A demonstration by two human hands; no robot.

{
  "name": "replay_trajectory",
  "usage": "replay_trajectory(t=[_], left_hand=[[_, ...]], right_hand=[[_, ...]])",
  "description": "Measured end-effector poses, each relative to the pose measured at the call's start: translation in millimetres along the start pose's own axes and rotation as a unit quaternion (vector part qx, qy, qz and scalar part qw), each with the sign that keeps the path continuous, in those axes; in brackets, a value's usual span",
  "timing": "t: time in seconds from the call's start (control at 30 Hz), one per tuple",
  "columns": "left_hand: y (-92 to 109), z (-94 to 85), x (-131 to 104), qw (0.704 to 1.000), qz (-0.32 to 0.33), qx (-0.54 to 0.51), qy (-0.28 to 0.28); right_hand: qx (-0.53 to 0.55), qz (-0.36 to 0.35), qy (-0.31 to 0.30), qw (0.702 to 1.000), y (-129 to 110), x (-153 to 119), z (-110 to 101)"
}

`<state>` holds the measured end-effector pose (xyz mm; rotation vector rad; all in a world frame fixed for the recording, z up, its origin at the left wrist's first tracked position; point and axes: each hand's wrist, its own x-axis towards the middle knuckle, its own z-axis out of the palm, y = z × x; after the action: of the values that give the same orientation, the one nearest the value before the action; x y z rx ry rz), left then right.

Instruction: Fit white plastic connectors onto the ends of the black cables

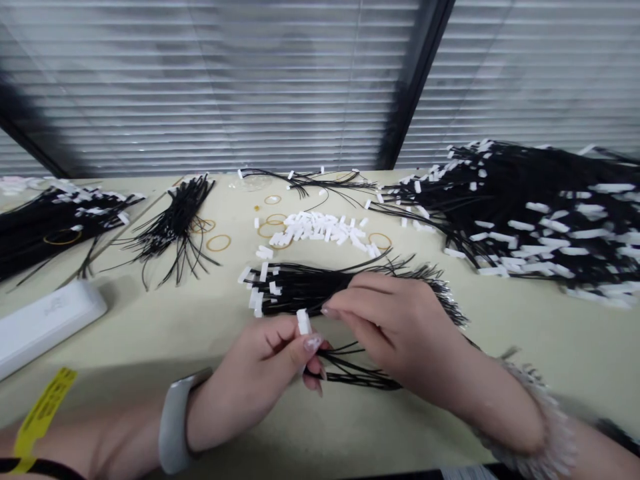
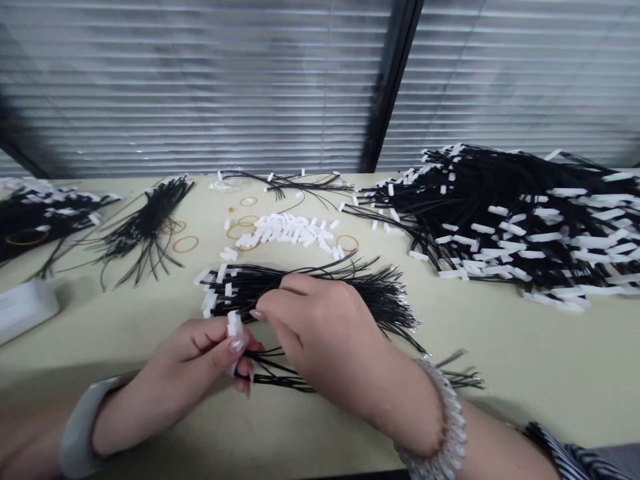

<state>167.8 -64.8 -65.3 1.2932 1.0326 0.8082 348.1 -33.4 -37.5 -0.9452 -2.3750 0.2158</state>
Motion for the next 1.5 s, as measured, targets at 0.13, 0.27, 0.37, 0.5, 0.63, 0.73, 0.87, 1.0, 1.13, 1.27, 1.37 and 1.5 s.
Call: replay_trajectory(t=[0.13, 0.27, 0.37, 0.5, 0.63, 0.73, 0.87, 1.0, 1.13, 1.27, 1.37, 1.5], left_hand=[[1, 0.5, 1, 1.000, -0.012, 0.015, -0.017], [1, 1.1, 2, 1.000, -0.014, -0.012, 0.006], [-2, -0.8, 4, 0.998, -0.007, -0.039, 0.050], [-7, -4.4, 6, 0.995, -0.003, -0.056, 0.082], [-10, -5.5, 6, 0.994, -0.008, -0.041, 0.098], [-9, -5.3, 5, 0.995, -0.004, -0.027, 0.099], [-7, -4.6, 4, 0.996, -0.002, -0.016, 0.093], [-7, -3.8, 5, 0.993, -0.015, -0.037, 0.108], [-9, -2.8, 6, 0.991, -0.023, -0.059, 0.121], [-7, -1.6, 6, 0.990, -0.036, -0.056, 0.123], [-5, -1.3, 6, 0.993, -0.040, -0.037, 0.109], [-4, -0.6, 4, 0.994, -0.038, -0.033, 0.099]], right_hand=[[-0.030, -0.035, -0.020, 0.999, -1, 0, 5], [-0.048, -0.043, 0.044, 0.997, -3, 0, 5], [-0.047, -0.053, 0.155, 0.985, -4, -1, -4], [-0.045, -0.049, 0.074, 0.995, -1, -4, -13], [-0.046, -0.014, -0.112, 0.993, 2, -4, -9], [-0.021, -0.019, -0.155, 0.988, 3, -2, -4], [-0.023, -0.009, -0.145, 0.989, 4, 0, -2], [-0.160, -0.027, -0.056, 0.985, 8, -1, -9], [-0.301, -0.034, 0.080, 0.950, 14, -3, -25], [-0.151, 0.065, 0.295, 0.941, 6, -5, -40], [0.165, 0.146, 0.374, 0.901, -3, -2, -45], [0.348, 0.195, 0.357, 0.845, 0, 2, -48]])
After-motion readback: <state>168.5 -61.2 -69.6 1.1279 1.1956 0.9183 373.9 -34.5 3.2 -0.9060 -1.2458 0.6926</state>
